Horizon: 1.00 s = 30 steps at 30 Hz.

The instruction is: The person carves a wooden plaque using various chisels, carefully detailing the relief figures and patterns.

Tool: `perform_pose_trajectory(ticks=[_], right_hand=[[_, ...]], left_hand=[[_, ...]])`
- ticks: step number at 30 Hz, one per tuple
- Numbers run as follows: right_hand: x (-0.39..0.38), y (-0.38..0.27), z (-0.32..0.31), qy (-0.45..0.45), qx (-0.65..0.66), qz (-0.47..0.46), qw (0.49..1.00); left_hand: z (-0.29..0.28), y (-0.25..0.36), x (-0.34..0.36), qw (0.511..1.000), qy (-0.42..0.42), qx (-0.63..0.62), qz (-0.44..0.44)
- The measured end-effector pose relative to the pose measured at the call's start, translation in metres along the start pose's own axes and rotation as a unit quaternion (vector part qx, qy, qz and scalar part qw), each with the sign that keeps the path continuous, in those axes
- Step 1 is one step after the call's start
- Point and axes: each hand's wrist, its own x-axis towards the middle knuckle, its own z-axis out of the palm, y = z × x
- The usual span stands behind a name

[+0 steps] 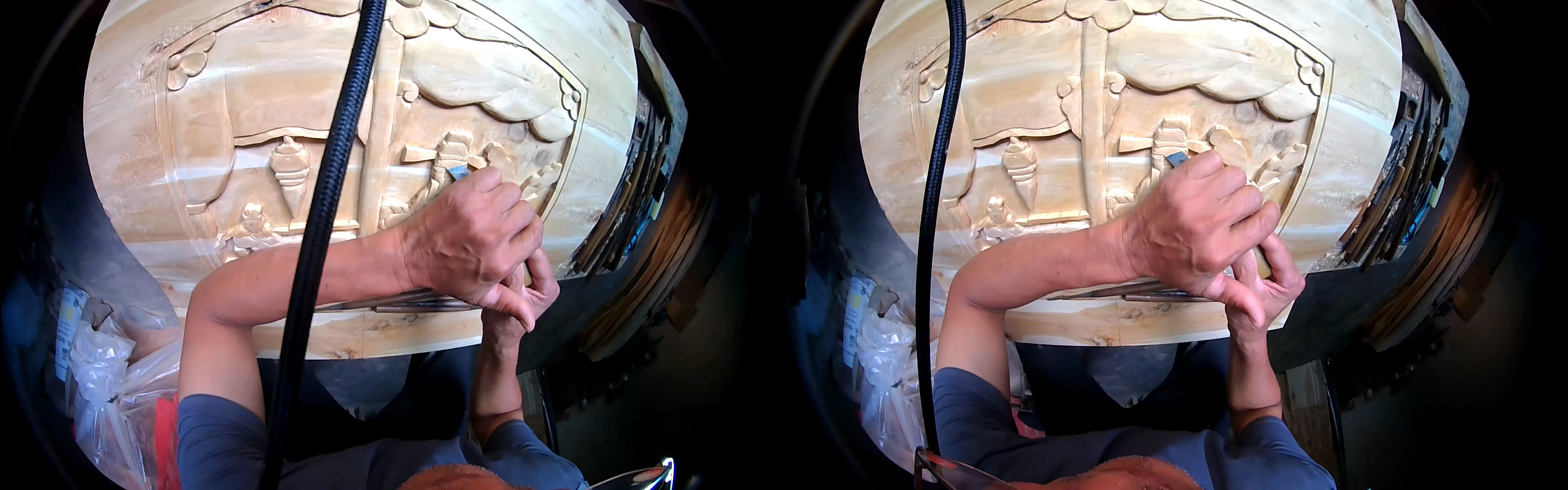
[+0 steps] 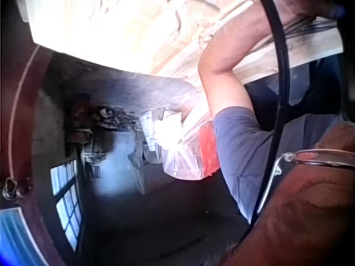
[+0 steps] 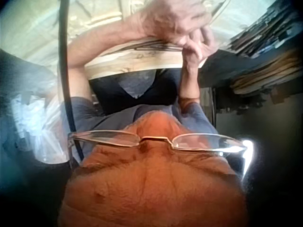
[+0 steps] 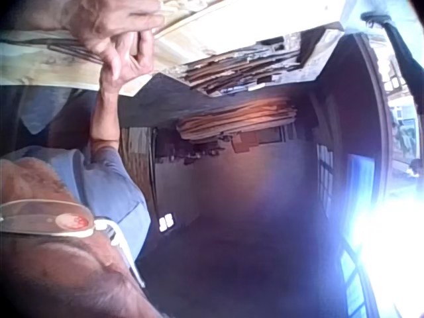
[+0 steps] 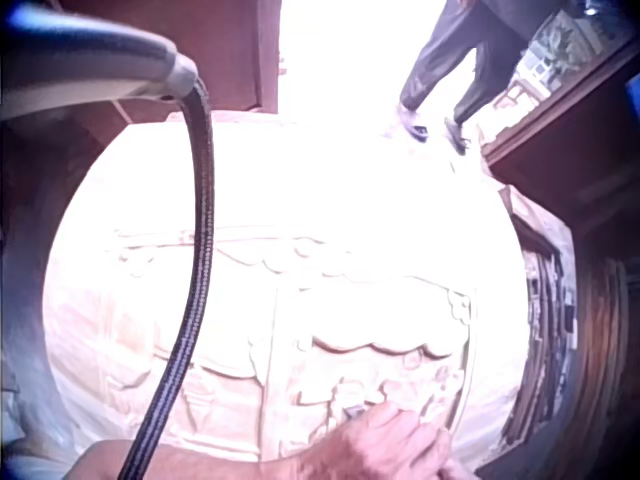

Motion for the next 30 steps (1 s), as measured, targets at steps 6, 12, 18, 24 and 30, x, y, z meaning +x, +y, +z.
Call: perform_pose_trajectory(ticks=[6, 12, 18, 24, 30], right_hand=[[0.000, 0.000, -0.002, 0.003, -0.013, -0.011, 1.000], [-0.002, -0.002, 0.002, -0.001, -0.032, -0.029, 0.999], [0.000, -0.003, 0.003, 0.008, -0.039, -0.051, 0.998], [-0.003, 0.002, 0.003, -0.019, -0.041, -0.015, 0.999], [0.002, 0.007, 0.004, -0.008, 0.009, -0.021, 1.000]], left_hand=[[0.002, 0.000, 0.002, 1.000, 0.002, 0.000, -0.002], [0.000, -0.001, 0.000, 1.000, 0.005, 0.004, -0.003], [0.002, 0.000, 0.001, 1.000, 0.008, -0.001, -0.004], [0.000, -0.001, -0.001, 1.000, 0.003, 0.003, -0.014], [0.003, 0.000, 0.003, 1.000, 0.016, -0.006, -0.018]])
